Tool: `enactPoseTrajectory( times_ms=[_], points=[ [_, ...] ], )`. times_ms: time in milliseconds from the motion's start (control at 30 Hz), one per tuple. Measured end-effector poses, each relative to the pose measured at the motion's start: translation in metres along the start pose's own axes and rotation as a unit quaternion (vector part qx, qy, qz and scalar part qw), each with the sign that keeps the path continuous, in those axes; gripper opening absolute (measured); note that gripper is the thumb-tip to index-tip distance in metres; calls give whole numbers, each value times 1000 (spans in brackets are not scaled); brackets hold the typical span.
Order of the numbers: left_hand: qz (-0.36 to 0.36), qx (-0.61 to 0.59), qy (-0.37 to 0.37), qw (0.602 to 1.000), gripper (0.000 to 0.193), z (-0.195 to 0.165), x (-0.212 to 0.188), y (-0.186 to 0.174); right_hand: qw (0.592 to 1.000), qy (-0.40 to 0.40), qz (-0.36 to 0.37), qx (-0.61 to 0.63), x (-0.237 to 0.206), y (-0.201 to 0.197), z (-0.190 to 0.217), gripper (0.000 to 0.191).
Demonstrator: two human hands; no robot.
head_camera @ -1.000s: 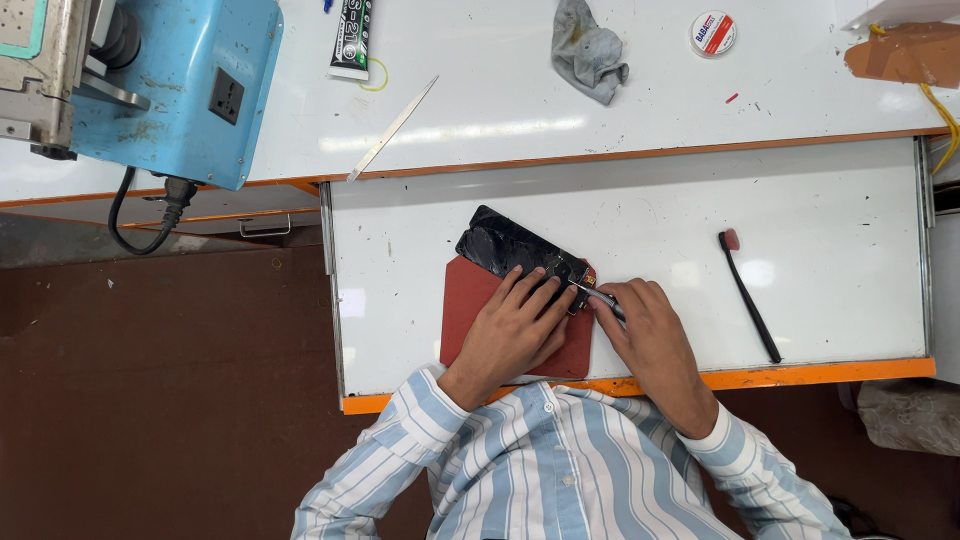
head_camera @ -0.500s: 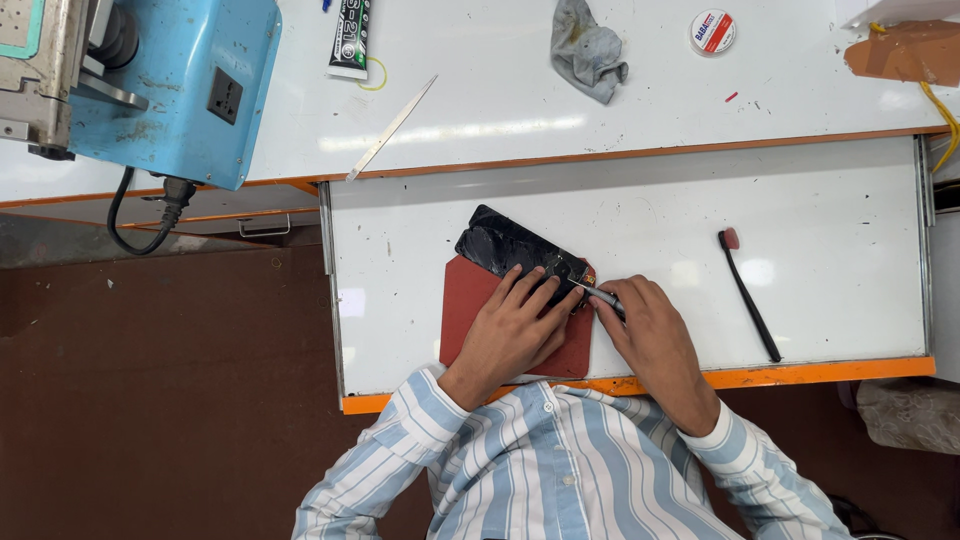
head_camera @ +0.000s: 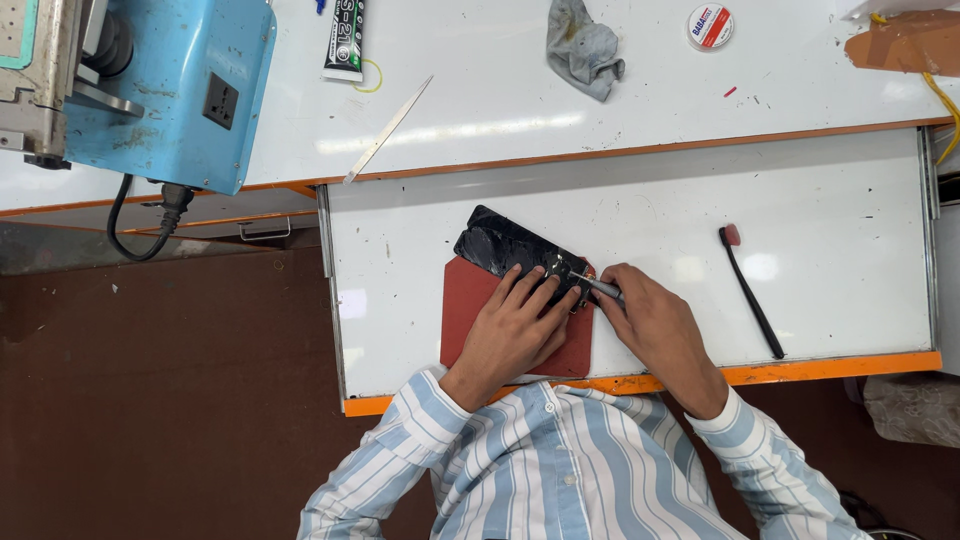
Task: The person uses a metal spudger to carefully pry and separate a black flexible ribbon cable from a smartphone's internal connector. The phone is placed on a red mat on a white workbench. The person repeatedly lifts and repositions the cable while working on the device.
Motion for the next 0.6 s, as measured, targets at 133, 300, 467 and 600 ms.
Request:
enactPoseTrajectory(
  times_ms=[133, 300, 467, 600],
  points=[
    [-3, -1, -1, 1000, 39, 1, 0, -1, 999, -35, -11, 26, 6, -8, 9, 30],
    [-6, -4, -2, 1000, 39, 0, 0, -2, 988, -137, -66, -6, 4, -25, 23, 22],
    [-5, 1, -3, 1000, 40, 0, 1, -3, 994, -100, -42, 26, 4, -18, 8, 25],
    [-7, 19, 5, 1000, 41, -2, 1, -4, 991, -124, -52, 18, 6, -13, 9, 25]
  ],
)
Point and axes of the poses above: each hand's wrist, its own x-axis towards the middle knuckle, its own y-axis out of the palm, z = x × y, the point moved 10 cm from there along x, towards the middle knuckle, and after that the axes turned 5 degrees about -y, right-handed, at the moved point
